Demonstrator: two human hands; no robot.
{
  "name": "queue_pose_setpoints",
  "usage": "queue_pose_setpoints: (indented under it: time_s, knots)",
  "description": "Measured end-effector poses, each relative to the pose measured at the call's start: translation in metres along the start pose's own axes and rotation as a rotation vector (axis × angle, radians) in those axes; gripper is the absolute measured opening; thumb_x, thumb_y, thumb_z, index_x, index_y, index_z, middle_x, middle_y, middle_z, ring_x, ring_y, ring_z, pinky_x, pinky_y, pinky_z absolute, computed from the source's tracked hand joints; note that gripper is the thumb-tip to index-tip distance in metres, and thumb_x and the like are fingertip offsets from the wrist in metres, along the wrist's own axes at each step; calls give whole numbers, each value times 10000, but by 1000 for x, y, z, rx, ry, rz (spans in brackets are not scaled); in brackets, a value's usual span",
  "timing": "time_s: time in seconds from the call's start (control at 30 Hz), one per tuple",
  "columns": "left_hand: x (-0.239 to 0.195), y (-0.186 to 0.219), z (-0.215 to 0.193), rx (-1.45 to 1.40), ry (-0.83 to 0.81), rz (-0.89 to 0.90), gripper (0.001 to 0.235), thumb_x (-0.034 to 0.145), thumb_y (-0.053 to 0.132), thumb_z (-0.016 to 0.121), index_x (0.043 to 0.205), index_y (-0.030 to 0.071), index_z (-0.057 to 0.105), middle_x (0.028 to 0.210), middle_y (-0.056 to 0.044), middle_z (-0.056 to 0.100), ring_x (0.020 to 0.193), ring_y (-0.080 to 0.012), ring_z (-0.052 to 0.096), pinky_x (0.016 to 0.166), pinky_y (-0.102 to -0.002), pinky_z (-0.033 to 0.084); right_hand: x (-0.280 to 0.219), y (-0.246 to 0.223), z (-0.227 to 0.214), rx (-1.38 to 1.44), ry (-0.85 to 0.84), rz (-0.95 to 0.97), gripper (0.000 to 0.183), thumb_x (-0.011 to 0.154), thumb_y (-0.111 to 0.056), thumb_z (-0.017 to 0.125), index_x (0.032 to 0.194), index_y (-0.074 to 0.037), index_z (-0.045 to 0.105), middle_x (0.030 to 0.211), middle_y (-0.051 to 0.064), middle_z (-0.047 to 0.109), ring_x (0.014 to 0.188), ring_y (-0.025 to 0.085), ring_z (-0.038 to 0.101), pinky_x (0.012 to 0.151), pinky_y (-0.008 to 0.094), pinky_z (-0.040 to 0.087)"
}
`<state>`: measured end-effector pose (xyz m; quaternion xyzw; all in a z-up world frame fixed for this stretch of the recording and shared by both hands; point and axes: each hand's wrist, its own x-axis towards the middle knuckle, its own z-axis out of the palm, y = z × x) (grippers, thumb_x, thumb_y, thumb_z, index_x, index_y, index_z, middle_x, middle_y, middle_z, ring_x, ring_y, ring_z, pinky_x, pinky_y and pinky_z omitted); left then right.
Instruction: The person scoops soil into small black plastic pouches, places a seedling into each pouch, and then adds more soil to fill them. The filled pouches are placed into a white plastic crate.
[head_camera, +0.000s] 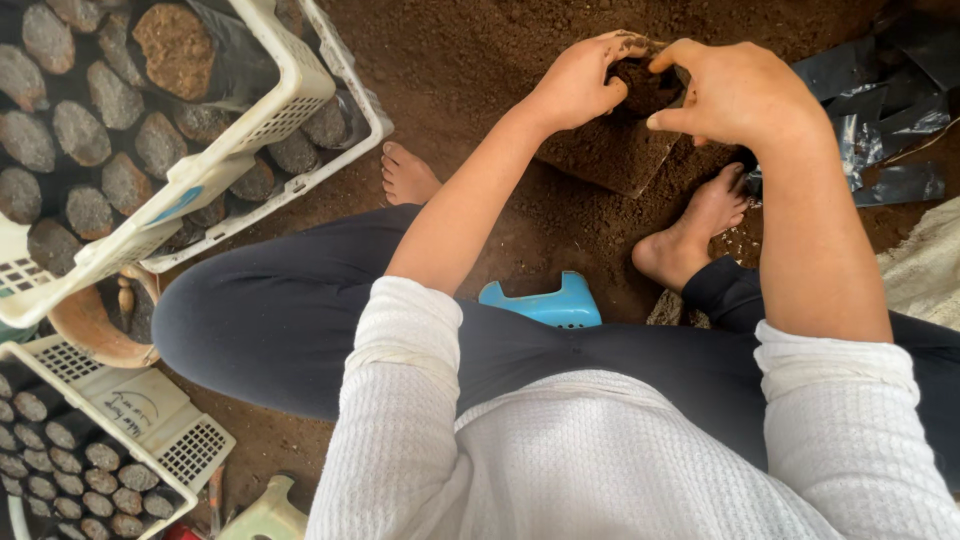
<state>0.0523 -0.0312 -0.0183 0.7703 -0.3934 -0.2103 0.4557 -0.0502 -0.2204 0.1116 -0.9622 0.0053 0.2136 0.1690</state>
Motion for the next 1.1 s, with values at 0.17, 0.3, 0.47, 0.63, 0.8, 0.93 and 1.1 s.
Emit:
queue_pose_setpoints:
  time_s: [0.17, 0.3, 0.47, 0.63, 0.8, 0.93, 1.1]
  knots:
    - [6, -7, 4, 3, 17, 107, 473, 861, 27, 707, 1327, 12, 630, 1355, -179, 649, 1272, -307, 628, 1112, -392, 478, 45, -26, 10, -51, -312, 185, 753, 781, -367, 878, 1427, -84, 614, 810, 161, 749, 697, 293, 770, 632, 404, 627]
    - [-1, 3, -3, -222, -46, -247, 603, 844, 50, 618, 1429, -9, 481, 1287, -164, 689, 954, -302, 750, 897, -406, 611, 58, -31, 15, -115, -386, 181, 715, 756, -388, 896, 1326, -16, 677, 899, 162, 779, 724, 260, 760, 646, 411, 667]
    - [-17, 12, 7, 132, 226, -212, 787, 786, 191, 707, 1430, -137, 396, 1217, -321, 602, 941, -387, 680, 703, -445, 594, 18, -16, -5, -66, -167, 6, 769, 819, -373, 850, 1500, -134, 583, 881, 200, 774, 707, 293, 752, 705, 423, 613]
    - [-20, 3, 19, 181, -37, -437, 446, 926, 360, 559, 1168, -12, 601, 1039, -187, 686, 889, -321, 696, 775, -446, 569, 4, -31, 8, -34, -123, -7, 621, 838, -336, 824, 1394, -130, 642, 893, 164, 745, 669, 289, 750, 699, 422, 601]
    - [-31, 2, 27, 44, -29, -544, 446, 985, 432, 471, 972, 55, 709, 868, -94, 737, 795, -249, 711, 784, -417, 562, 18, -58, 44, -53, -291, 193, 495, 894, -277, 783, 1336, -86, 668, 816, 130, 776, 669, 279, 757, 645, 398, 617]
    - [-33, 11, 26, -77, 4, -639, 463, 921, 465, 473, 971, 101, 754, 848, -32, 767, 790, -185, 724, 785, -377, 551, 8, -45, 23, 83, -342, 122, 725, 872, -253, 768, 1522, -153, 463, 764, 133, 769, 633, 256, 750, 608, 397, 633]
    - [-36, 15, 42, -255, -48, -746, 602, 953, 581, 440, 915, 79, 769, 859, -61, 772, 793, -187, 720, 781, -345, 535, -21, -8, 0, 42, -35, -17, 495, 907, -282, 779, 1387, -202, 684, 796, 140, 748, 683, 265, 728, 703, 424, 583]
